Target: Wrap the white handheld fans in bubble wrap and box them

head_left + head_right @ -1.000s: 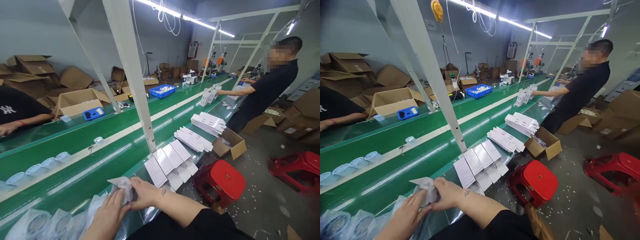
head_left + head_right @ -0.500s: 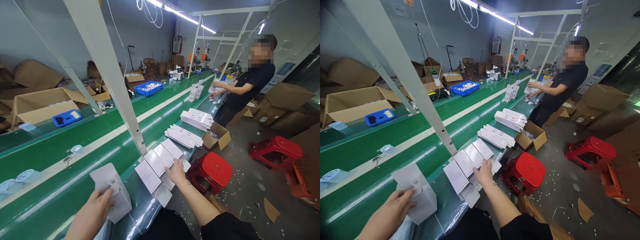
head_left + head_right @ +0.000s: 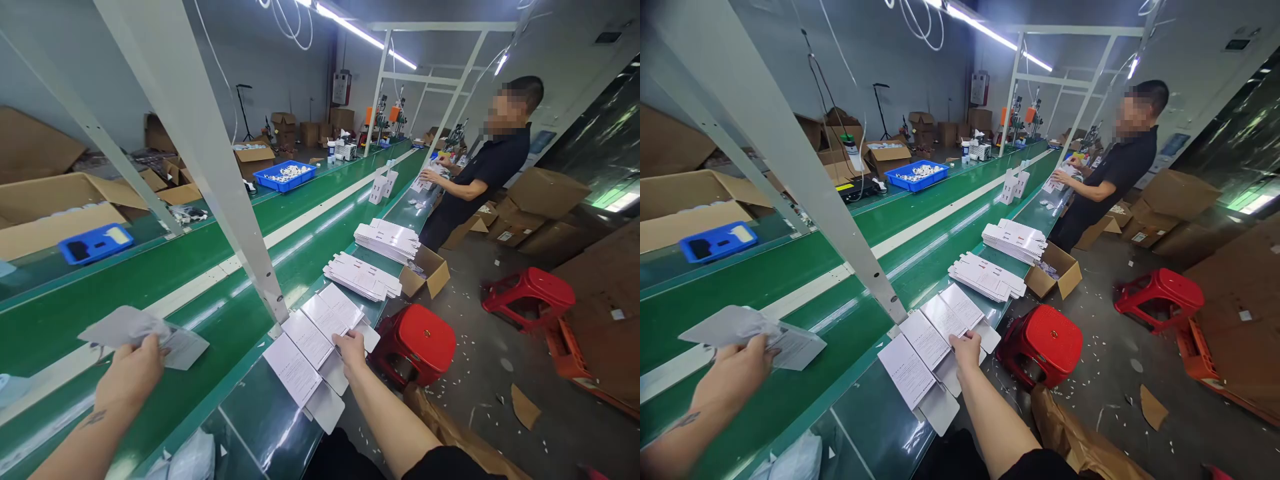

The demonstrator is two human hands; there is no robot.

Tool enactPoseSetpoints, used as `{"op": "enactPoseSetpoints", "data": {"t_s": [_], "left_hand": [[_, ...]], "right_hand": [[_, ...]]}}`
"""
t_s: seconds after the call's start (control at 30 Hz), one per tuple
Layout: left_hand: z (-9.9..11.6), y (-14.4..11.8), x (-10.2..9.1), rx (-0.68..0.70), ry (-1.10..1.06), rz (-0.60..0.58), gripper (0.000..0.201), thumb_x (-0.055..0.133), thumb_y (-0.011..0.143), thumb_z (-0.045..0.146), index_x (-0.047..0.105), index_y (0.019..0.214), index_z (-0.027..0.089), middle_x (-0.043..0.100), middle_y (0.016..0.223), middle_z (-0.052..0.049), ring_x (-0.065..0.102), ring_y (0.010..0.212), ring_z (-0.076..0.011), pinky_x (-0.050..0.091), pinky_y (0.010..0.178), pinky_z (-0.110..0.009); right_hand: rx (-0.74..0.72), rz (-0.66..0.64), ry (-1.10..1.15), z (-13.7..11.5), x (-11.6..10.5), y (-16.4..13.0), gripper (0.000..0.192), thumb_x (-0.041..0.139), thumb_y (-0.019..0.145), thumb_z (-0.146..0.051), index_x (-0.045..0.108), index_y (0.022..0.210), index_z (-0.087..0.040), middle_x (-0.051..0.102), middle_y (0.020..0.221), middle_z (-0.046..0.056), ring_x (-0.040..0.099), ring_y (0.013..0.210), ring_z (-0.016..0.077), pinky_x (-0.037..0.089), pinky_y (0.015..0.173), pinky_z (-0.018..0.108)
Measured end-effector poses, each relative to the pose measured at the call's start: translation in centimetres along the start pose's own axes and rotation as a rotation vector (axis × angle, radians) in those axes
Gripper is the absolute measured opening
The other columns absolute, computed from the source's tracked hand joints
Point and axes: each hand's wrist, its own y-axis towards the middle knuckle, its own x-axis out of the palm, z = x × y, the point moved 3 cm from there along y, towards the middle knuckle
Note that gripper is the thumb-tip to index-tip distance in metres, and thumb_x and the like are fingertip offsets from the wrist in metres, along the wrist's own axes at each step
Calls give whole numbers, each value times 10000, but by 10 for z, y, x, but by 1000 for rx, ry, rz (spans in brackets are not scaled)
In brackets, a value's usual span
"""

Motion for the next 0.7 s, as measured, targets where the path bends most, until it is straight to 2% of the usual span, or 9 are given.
{"op": "enactPoseSetpoints", "data": {"t_s": [0.13,0.2,0.23,0.3,0.37,0.43,0.5,0.6,0.7], "left_hand": [[4,-28,-1,99,-23,104,353,302,868,372,568,947,155,708,1013,-157,566,1126,-341,437,960,-459],[12,-64,4,2,-273,34,403,375,828,540,592,904,209,737,957,-96,636,1016,-340,500,890,-460],[19,-86,10,-72,-453,-76,446,451,766,640,609,889,242,746,906,-57,675,919,-326,543,810,-435],[39,-127,17,-172,-782,-159,595,610,611,729,618,975,258,744,986,-60,696,902,-324,582,763,-415],[64,-157,15,-194,-992,-111,743,701,571,697,566,1170,279,654,1259,-83,686,988,-329,597,785,-419],[89,-171,8,-125,-1139,-28,846,726,604,650,457,1332,312,515,1440,-83,607,1167,-343,580,872,-434],[111,-174,4,-39,-1220,-51,880,738,615,622,429,1373,299,490,1463,-90,500,1300,-348,538,959,-439],[122,-179,14,-124,-1224,-233,741,693,649,630,565,1237,198,602,1325,-139,537,1253,-342,514,971,-431],[114,-198,35,-294,-1234,-266,612,598,726,611,626,1131,153,668,1188,-138,614,1118,-299,525,903,-391]], "right_hand": [[-63,6,68,-14,-14,-12,391,680,654,-314,428,937,-220,716,790,53,715,791,241,561,745,359],[-119,-8,92,-26,-31,-25,403,673,674,-328,444,986,-216,719,816,49,706,817,234,545,787,365],[-183,-23,74,-34,-42,-35,399,667,689,-328,459,1010,-216,720,837,49,699,835,234,534,809,373],[-441,-93,-64,-55,-59,-61,333,635,737,-294,507,1036,-220,717,866,52,682,846,230,496,873,410],[-845,-255,-306,-76,-64,-98,261,579,777,-225,561,1037,-228,711,855,44,665,809,218,428,956,469],[-1226,-497,-522,-86,-52,-136,307,551,776,-178,588,1075,-237,707,823,26,648,782,203,335,1030,524],[-1493,-726,-637,-84,-30,-161,318,551,776,-185,602,1086,-234,705,783,13,636,818,208,267,1059,560],[-1735,-925,-681,-66,5,-174,150,544,827,-220,635,945,-207,684,693,8,614,869,220,295,1022,558],[-1880,-1023,-617,-44,24,-177,79,557,857,-202,636,853,-198,652,663,7,588,817,195,435,847,404]]}}
